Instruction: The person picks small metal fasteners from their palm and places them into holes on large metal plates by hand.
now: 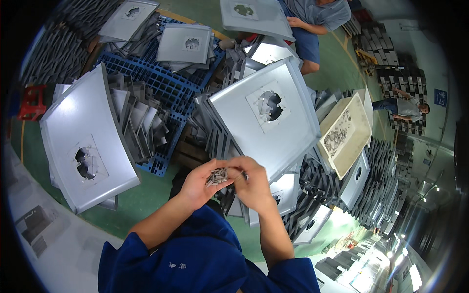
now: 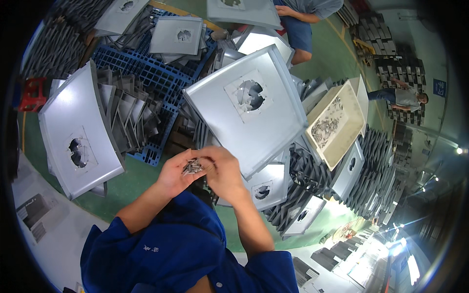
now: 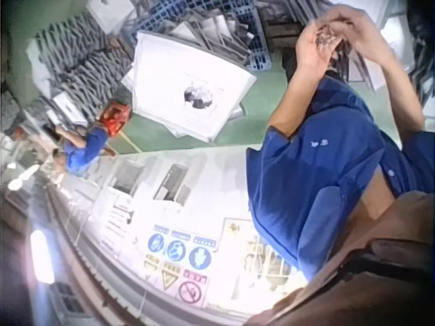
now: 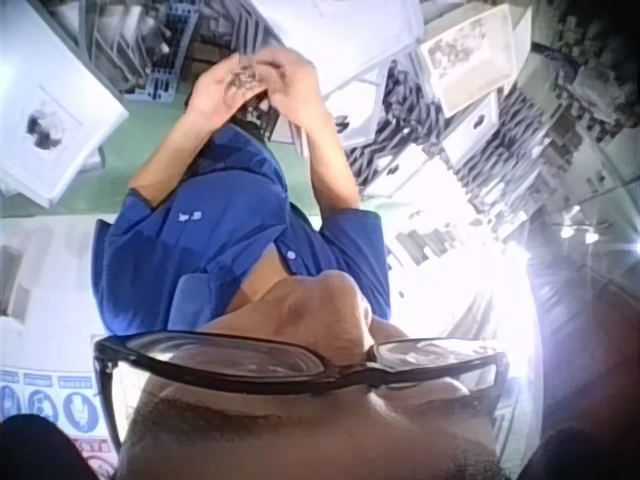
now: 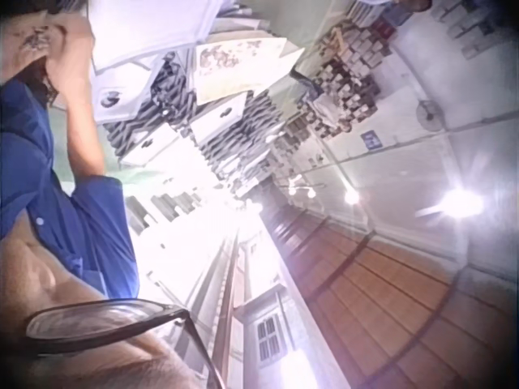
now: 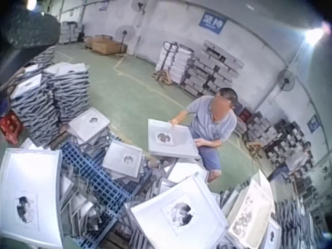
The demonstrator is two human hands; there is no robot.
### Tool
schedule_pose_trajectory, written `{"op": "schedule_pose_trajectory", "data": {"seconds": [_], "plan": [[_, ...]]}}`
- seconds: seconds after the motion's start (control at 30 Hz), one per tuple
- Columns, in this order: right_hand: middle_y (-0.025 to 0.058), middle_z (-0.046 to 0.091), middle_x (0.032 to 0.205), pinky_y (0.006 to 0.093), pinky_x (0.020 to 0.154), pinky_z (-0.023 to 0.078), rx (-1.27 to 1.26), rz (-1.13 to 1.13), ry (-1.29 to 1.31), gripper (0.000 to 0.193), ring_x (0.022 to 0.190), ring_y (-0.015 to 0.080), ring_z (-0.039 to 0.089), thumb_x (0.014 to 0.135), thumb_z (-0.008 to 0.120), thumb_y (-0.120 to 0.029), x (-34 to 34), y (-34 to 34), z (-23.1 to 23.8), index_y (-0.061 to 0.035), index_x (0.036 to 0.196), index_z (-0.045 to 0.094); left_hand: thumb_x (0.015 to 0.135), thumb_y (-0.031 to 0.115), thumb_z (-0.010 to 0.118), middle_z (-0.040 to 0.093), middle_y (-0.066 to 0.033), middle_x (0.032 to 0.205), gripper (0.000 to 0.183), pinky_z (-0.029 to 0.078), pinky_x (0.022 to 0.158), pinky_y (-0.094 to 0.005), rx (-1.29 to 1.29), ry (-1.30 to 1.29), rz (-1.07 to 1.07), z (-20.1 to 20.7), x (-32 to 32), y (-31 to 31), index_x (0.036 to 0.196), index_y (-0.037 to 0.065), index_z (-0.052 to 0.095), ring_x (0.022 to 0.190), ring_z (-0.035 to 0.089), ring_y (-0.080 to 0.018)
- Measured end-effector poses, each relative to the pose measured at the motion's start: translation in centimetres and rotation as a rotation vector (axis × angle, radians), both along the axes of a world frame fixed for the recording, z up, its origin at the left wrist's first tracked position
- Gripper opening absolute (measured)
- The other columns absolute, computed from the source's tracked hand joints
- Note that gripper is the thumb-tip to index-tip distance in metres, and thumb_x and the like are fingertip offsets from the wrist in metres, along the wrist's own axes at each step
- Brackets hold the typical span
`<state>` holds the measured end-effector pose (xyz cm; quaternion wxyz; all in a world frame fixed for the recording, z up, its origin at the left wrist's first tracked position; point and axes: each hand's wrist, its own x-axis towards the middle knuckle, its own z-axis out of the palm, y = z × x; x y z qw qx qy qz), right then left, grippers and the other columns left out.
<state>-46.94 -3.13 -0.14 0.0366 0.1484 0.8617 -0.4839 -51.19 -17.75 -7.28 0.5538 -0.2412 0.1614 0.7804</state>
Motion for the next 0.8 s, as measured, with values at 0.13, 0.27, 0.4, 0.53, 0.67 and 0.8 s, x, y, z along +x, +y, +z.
{"op": "schedule_pose_trajectory", "data": {"seconds": [0.13,0.27,0.4,0.53,0.67,0.8], "plan": [[0.004,0.062,0.086,0.0247,0.071,0.045,-0.183,-0.312,0.033,0.019,0.076,0.0104,0.055,0.09,0.059,-0.006,-0.1,4.6,-1.7,0.0007,0.107,0.063,0.1,0.026,0.04,0.064,-0.014,0.105,0.036,0.048,0.096,-0.0403,-0.056,0.066,-0.008,-0.3,-0.3,-0.9,0.11,-0.002,0.059,0.101,0.063,-0.0259],[0.0029,0.063,0.084,0.0232,0.072,0.046,-0.173,-0.508,0.149,0.015,0.074,0.0104,0.057,0.091,0.059,-0.007,-3.0,9.7,-3.4,0.0036,0.1,0.064,0.1,0.025,0.041,0.065,-0.0142,0.104,0.034,0.048,0.096,-0.0399,-0.088,0.064,0.004,-0.9,0.0,-2.0,0.109,-0.002,0.06,0.101,0.063,-0.0259],[0.0022,0.063,0.084,0.0218,0.072,0.046,-0.127,-0.516,0.225,0.014,0.075,0.0089,0.057,0.09,0.06,-0.006,-6.1,13.8,-5.6,0.0033,0.1,0.063,0.099,0.025,0.043,0.065,-0.0141,0.103,0.033,0.05,0.094,-0.0391,-0.139,0.037,-0.005,-0.9,0.2,-2.4,0.109,-0.002,0.06,0.099,0.064,-0.0259],[0.0028,0.065,0.081,0.0218,0.068,0.046,0.064,-0.488,0.268,0.013,0.071,0.0078,0.057,0.088,0.063,-0.005,-8.5,15.5,-7.9,0.0034,0.097,0.065,0.098,0.025,0.044,0.065,-0.0139,0.103,0.033,0.05,0.093,-0.0386,-0.131,0.016,0.008,-1.1,0.3,-2.3,0.108,-0.002,0.06,0.098,0.064,-0.0253],[0.0053,0.066,0.078,0.0237,0.068,0.048,0.155,-0.496,0.302,0.011,0.07,0.0092,0.058,0.085,0.064,-0.004,-9.7,16.2,-9.5,0.0035,0.092,0.067,0.099,0.027,0.042,0.066,-0.0142,0.103,0.035,0.049,0.094,-0.0395,-0.101,0.035,0.026,-1.5,0.2,-2.1,0.109,-0.001,0.061,0.099,0.064,-0.0261],[0.0064,0.067,0.079,0.0249,0.069,0.048,0.19,-0.496,0.26,0.011,0.07,0.0105,0.06,0.085,0.063,-0.003,-10.5,16.0,-9.9,0.0033,0.092,0.067,0.099,0.026,0.042,0.066,-0.0141,0.103,0.035,0.049,0.094,-0.0394,-0.106,0.02,0.032,-1.6,-0.1,-2.1,0.109,-0.001,0.061,0.099,0.064,-0.0261]]}}
